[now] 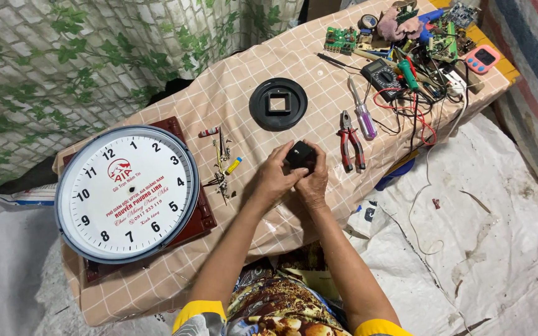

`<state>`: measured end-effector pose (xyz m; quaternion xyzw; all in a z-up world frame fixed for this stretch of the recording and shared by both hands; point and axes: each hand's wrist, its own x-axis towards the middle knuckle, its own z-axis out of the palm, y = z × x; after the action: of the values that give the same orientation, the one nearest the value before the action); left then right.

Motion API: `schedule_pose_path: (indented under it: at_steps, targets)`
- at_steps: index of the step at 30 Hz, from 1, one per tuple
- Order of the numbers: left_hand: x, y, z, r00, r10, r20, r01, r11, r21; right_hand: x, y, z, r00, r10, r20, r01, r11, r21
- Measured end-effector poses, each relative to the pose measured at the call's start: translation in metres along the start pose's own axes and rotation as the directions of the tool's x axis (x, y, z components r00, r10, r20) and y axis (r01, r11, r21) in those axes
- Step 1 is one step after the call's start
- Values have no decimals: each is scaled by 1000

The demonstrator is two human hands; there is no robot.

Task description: The person removes the hands from a round wall clock face using pliers. They then remove the back cover of the clock and take out the internal movement mechanism. The person disassembles the movement, removes a battery, and uses a multimeter to test the electrical connections.

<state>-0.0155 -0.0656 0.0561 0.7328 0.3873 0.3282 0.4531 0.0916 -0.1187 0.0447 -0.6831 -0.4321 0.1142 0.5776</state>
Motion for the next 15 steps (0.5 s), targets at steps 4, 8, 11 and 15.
schedule_pose_path:
  at_steps: [4, 8, 11, 15]
  targets:
    - [9, -21, 11, 999, -27, -36, 25, 998, -59, 0, 8, 4, 999, -8, -44, 6, 998, -59]
    - [4, -3, 3, 989, -145, 12, 132, 858, -496, -1, 5, 3, 997, -59, -52, 56, 996, -67]
    - [5, 3, -1, 973, -219, 72, 210, 711, -671, 0, 0, 2, 994, -105, -40, 104, 994, -31]
    - [3, 25, -13, 963, -247, 104, 243, 636, -732, 1, 7, 0, 980, -197, -12, 197, 980, -17]
